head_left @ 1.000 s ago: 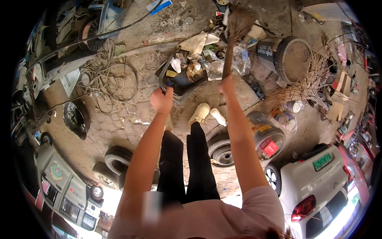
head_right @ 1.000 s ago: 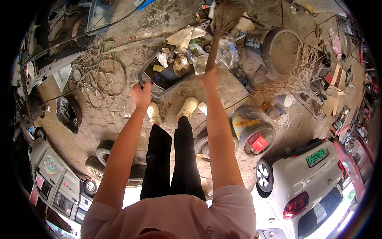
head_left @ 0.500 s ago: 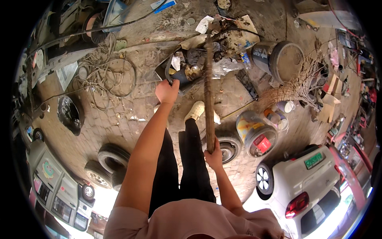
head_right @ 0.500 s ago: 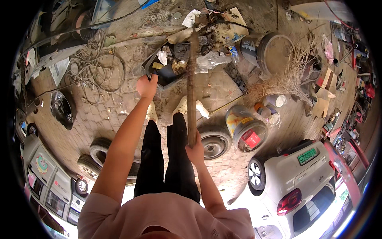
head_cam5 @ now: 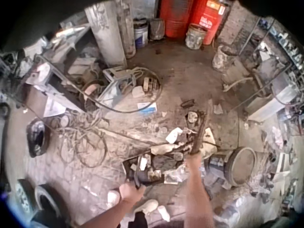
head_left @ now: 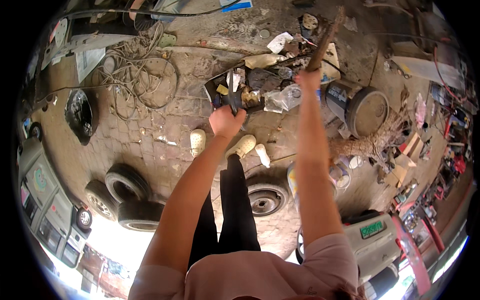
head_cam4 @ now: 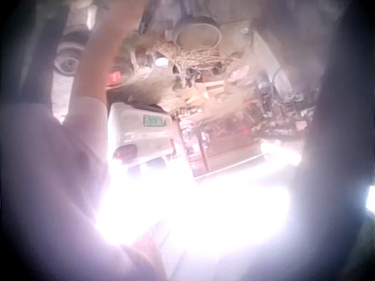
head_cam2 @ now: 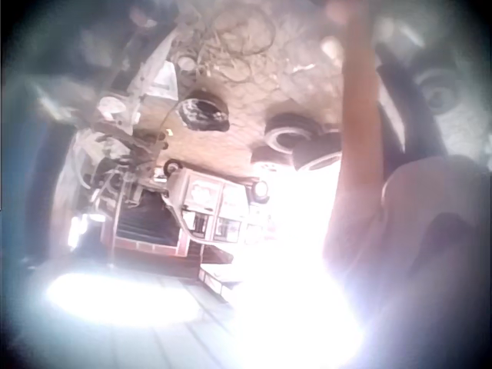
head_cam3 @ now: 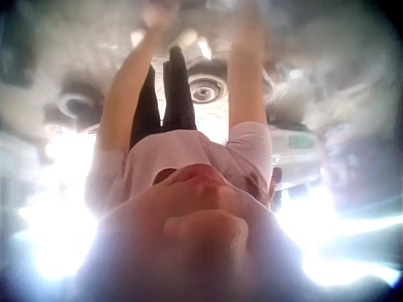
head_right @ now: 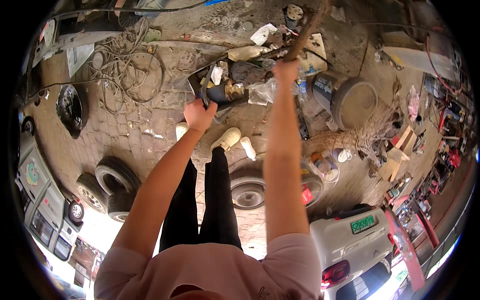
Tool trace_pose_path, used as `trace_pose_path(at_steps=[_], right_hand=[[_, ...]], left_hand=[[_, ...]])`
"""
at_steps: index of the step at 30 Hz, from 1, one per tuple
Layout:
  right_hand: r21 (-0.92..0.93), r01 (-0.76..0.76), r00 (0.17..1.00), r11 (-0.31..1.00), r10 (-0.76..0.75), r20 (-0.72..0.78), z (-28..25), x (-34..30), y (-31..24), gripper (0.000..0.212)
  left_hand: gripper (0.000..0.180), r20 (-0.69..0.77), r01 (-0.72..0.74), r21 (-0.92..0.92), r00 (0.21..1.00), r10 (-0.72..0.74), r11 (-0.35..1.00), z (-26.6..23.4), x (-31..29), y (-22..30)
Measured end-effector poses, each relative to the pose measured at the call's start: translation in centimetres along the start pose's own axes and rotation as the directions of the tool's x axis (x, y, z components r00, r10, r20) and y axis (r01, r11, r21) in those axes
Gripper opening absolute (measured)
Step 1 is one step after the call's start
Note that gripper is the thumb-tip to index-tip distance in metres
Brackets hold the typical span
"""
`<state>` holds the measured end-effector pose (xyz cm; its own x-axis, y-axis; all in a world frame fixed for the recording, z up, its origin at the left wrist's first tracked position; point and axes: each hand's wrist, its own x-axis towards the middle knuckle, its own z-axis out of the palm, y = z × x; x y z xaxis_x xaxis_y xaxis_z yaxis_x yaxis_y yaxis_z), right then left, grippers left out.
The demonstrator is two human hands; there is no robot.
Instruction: The person scrapes a small rectangular object against a large red drum, then uses a dustpan and broom to sweep debris from the floor into the dustpan and dumps it onto a white sheet. The person repeats sweeping and dumping several times.
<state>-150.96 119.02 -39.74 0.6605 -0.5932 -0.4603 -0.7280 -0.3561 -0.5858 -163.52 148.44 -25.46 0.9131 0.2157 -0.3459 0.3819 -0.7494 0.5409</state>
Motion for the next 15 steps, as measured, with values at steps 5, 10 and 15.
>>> trace_pose_path(at_steps=[5, 10, 15], right_hand=[[-0.677, 0.012, 0.861, 0.735, 0.337, 0.381, -0.3, 6.1, -5.6, 0.013], [-0.821, 0.186, 0.973, 0.540, 0.011, 0.228, 1.2, -2.2, 6.6, 0.061], [-0.754, 0.156, 0.835, 0.638, 0.323, 0.446, 0.9, -13.9, 8.5, 0.085]], left_hand=[[0.027, -0.092, 0.003, -0.057, 0.996, -0.008, 0.998, 0.0, -0.5, -1.8], [0.028, -0.114, -0.050, -0.032, 0.992, 0.046, 0.998, -0.3, -0.1, -1.4], [0.029, -0.104, -0.005, -0.017, 0.995, 0.003, 1.000, 0.5, -0.1, -1.5]])
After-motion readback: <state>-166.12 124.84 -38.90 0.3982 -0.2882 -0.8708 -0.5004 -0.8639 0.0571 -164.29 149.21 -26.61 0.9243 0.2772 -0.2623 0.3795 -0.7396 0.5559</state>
